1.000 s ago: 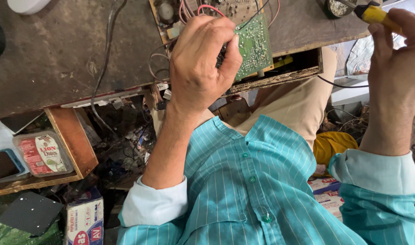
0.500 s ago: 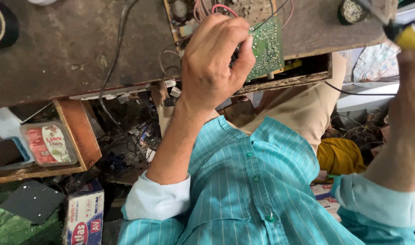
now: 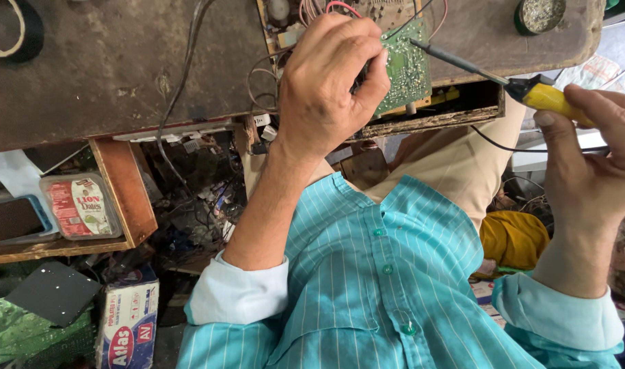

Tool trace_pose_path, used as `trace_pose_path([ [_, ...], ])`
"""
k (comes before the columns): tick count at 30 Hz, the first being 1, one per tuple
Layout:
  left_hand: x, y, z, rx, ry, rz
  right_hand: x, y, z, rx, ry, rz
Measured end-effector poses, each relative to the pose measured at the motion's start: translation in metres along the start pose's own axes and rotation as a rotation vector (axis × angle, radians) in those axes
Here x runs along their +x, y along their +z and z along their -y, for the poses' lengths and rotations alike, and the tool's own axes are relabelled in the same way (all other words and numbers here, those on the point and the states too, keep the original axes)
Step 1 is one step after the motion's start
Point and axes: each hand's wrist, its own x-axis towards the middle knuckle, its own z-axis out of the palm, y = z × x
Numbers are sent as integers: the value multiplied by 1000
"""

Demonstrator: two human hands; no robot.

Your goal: The person holds a green circuit board against the workbench with one hand and solders components on the board with a soldering iron held in the other hand, repeatedly touching the iron to different points on the board and repositioning it throughout the clip.

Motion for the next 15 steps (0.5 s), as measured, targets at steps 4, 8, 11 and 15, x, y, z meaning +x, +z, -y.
trace_pose_path([
  [4, -1, 1, 1, 15, 5, -1, 1, 1, -1, -15, -19, 16],
  [8, 0, 3, 2, 13, 12, -7, 3, 1, 0, -28, -52, 23],
  [11, 0, 2, 1, 18, 12, -6, 5, 1, 2, -37, -64, 28],
  [15, 0, 1, 0, 25, 11, 0, 7, 1, 4, -50, -107, 37],
])
